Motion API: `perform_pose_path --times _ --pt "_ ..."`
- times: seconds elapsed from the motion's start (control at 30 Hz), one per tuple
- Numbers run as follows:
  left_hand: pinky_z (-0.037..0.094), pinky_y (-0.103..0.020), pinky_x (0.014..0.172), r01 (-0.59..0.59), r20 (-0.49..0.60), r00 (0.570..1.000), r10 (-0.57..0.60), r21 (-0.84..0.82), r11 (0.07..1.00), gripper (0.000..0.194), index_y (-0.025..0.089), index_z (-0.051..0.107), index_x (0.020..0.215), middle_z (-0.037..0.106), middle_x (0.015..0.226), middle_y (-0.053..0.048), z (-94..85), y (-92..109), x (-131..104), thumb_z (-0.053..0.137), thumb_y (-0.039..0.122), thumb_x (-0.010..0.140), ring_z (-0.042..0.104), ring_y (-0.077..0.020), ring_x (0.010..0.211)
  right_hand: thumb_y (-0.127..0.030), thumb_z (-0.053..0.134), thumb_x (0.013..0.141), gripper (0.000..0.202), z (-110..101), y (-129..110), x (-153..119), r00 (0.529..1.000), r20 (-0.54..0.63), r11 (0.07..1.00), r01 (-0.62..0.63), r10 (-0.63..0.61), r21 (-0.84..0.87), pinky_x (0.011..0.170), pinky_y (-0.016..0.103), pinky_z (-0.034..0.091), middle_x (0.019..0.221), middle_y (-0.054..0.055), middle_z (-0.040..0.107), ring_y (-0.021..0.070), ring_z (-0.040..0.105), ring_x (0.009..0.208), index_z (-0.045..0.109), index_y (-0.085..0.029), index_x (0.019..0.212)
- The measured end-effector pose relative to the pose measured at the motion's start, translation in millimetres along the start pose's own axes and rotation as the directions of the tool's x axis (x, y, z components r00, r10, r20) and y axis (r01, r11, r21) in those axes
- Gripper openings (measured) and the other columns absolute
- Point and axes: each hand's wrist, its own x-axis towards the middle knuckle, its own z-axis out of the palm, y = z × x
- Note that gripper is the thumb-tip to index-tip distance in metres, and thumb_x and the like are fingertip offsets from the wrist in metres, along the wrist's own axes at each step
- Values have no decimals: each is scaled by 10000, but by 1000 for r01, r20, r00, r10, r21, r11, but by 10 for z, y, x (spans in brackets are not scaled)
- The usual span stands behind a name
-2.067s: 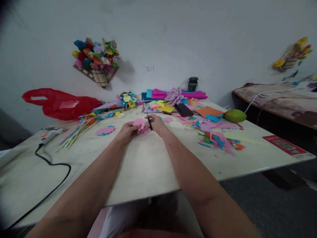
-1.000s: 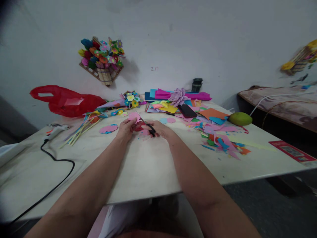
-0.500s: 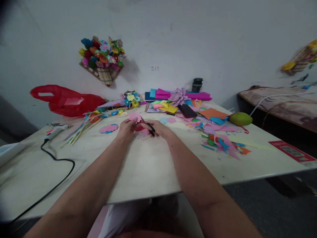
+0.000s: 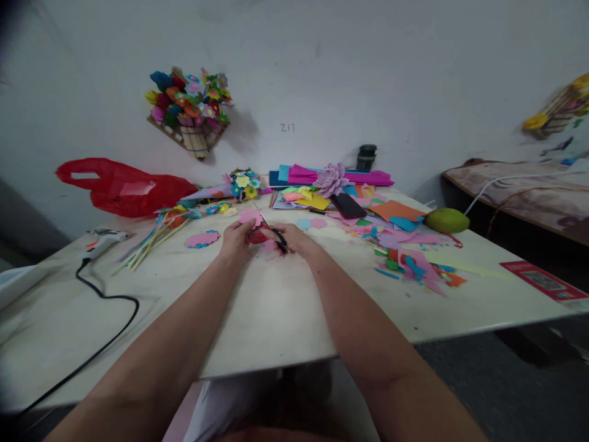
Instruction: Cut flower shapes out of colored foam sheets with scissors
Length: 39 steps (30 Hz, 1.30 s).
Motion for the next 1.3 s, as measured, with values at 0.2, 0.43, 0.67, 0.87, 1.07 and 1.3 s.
perform_pose_path --times 0.2,0.43,0.67,0.87,1.07,1.3 --pt "542 -301 668 -14 -10 1000 14 -8 1000 139 119 589 643 612 601 -6 -12 -25 13 723 98 613 618 -118 568 -424 609 853 262 -1 37 21 1000 1 1000 7 -7 -7 280 162 258 526 -30 574 72 522 356 614 -164 820" --pt "541 -314 647 12 -24 1000 -12 3 1000 181 124 580 653 633 632 -27 -4 -41 14 753 128 602 643 -146 586 -407 606 856 246 15 29 24 1000 -16 999 5 -6 -32 276 153 251 522 -34 561 65 510 349 609 -164 812" --pt "552 -327 641 -6 -37 999 6 -8 1000 237 140 572 629 616 579 -12 -11 -72 37 797 158 557 649 -164 593 -387 598 862 226 33 5 13 1000 -18 999 -8 7 -44 266 147 251 509 -48 539 55 484 337 598 -165 821" --pt "543 -307 645 -8 -43 999 5 -60 998 182 110 613 631 637 601 -34 8 -65 22 776 119 551 633 -141 566 -422 577 873 268 22 42 32 1000 -18 999 -1 0 -52 268 144 258 540 -45 557 51 508 355 593 -156 844" --pt "542 -301 642 -17 -44 999 14 -75 997 159 114 609 618 644 600 -32 18 -57 16 759 84 574 622 -127 548 -420 589 867 260 19 52 36 1000 -14 999 -4 4 -42 267 149 261 541 -46 556 54 501 358 594 -160 876" --pt "546 -328 650 -9 -47 999 7 -61 998 204 127 597 614 634 593 -27 22 -53 7 792 108 556 623 -142 546 -437 609 848 280 16 91 67 1000 -16 999 -6 5 -39 262 152 267 542 -44 556 56 504 358 594 -158 851"
